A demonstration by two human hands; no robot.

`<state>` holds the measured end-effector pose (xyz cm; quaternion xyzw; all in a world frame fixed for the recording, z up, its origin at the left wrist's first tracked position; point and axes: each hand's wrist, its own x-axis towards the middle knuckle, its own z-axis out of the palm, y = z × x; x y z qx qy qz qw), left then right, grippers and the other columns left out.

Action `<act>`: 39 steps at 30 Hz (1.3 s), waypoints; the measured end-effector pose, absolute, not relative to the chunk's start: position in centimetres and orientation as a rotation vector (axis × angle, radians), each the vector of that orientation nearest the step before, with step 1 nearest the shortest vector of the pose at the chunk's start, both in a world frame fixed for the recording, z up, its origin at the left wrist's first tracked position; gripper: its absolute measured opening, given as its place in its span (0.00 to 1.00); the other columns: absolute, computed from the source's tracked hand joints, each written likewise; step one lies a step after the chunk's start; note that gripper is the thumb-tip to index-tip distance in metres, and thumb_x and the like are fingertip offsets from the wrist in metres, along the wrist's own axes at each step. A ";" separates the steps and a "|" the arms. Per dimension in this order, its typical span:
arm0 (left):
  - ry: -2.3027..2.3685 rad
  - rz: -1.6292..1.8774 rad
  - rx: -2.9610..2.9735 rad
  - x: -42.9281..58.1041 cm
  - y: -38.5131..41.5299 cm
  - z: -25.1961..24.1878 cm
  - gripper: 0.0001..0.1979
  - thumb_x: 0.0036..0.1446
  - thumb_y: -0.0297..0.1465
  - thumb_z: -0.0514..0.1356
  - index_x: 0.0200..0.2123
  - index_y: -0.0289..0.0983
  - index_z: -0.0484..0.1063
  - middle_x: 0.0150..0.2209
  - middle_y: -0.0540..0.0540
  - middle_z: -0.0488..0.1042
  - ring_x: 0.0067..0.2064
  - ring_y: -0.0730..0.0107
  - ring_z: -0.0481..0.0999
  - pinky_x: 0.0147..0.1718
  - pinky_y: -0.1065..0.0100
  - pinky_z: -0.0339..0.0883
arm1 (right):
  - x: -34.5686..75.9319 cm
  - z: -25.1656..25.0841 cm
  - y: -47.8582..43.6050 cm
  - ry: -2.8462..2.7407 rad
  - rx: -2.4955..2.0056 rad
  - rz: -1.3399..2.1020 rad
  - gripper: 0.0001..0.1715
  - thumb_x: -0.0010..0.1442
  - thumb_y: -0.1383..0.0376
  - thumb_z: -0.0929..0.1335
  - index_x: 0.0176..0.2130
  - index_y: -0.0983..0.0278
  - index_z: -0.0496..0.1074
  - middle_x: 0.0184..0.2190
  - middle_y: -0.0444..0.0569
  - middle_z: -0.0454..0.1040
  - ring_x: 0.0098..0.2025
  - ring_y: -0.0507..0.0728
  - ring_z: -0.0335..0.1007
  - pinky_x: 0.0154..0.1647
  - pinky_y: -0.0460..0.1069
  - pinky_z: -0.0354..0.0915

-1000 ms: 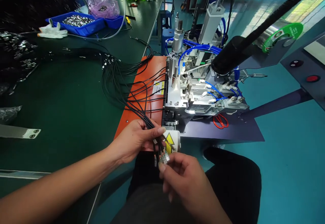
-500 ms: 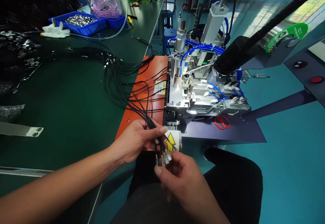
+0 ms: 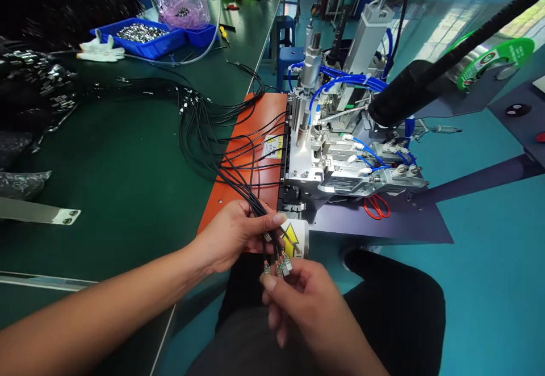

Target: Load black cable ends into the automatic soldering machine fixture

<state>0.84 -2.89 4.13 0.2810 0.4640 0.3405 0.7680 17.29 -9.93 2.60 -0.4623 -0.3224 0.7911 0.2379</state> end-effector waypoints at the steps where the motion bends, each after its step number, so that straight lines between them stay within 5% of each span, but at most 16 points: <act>1: 0.998 0.738 0.607 0.8 -2.9 4.1 0.13 0.51 0.35 0.70 0.30 0.32 0.73 0.28 0.47 0.77 0.24 0.76 0.76 0.24 0.76 0.72 | 17.2 2.7 -9.9 -0.856 -1.265 2.129 0.16 0.60 0.56 0.72 0.37 0.67 0.70 0.22 0.43 0.72 0.20 0.49 0.68 0.21 0.43 0.67; 6: 0.960 0.740 0.603 0.8 -2.9 4.1 0.13 0.51 0.35 0.70 0.30 0.32 0.72 0.28 0.46 0.77 0.24 0.75 0.77 0.24 0.76 0.72 | 16.4 3.2 -9.7 -0.715 -1.258 1.829 0.36 0.52 0.59 0.77 0.55 0.58 0.60 0.42 0.48 0.75 0.33 0.56 0.77 0.34 0.55 0.77; 12: 0.975 0.709 0.599 0.5 -2.7 4.3 0.16 0.50 0.39 0.70 0.33 0.33 0.72 0.31 0.46 0.78 0.29 0.72 0.78 0.28 0.74 0.74 | 16.5 3.3 -9.5 -0.847 -1.293 1.691 0.21 0.59 0.59 0.73 0.49 0.63 0.66 0.38 0.50 0.76 0.30 0.54 0.76 0.27 0.50 0.76; 19: 0.981 0.602 0.591 -1.2 -1.5 5.9 0.15 0.56 0.38 0.66 0.38 0.31 0.73 0.35 0.37 0.80 0.36 0.63 0.81 0.40 0.61 0.77 | 17.5 2.9 -8.7 -0.743 -1.264 1.643 0.19 0.59 0.61 0.74 0.48 0.62 0.69 0.37 0.47 0.74 0.28 0.52 0.74 0.24 0.48 0.73; 25: 1.049 0.630 0.662 -1.8 -1.4 5.2 0.14 0.49 0.33 0.72 0.35 0.31 0.75 0.33 0.41 0.81 0.33 0.66 0.81 0.40 0.61 0.77 | 17.7 3.0 -8.1 -0.664 -1.240 1.566 0.26 0.55 0.62 0.75 0.52 0.59 0.70 0.38 0.45 0.72 0.30 0.53 0.75 0.26 0.47 0.73; 31: 0.934 0.649 0.684 -2.3 -1.3 4.5 0.14 0.47 0.33 0.72 0.33 0.30 0.77 0.34 0.40 0.81 0.37 0.64 0.81 0.41 0.64 0.77 | 18.2 2.6 -8.1 -0.775 -1.224 1.599 0.16 0.59 0.63 0.73 0.48 0.61 0.74 0.30 0.46 0.76 0.28 0.51 0.73 0.32 0.47 0.73; 39: 0.911 0.664 0.686 -2.2 -1.3 4.5 0.12 0.48 0.31 0.72 0.32 0.29 0.78 0.34 0.41 0.80 0.38 0.65 0.80 0.39 0.68 0.75 | 18.4 2.1 -8.3 -0.795 -1.218 1.587 0.16 0.59 0.63 0.74 0.47 0.60 0.75 0.28 0.46 0.78 0.28 0.51 0.72 0.32 0.46 0.72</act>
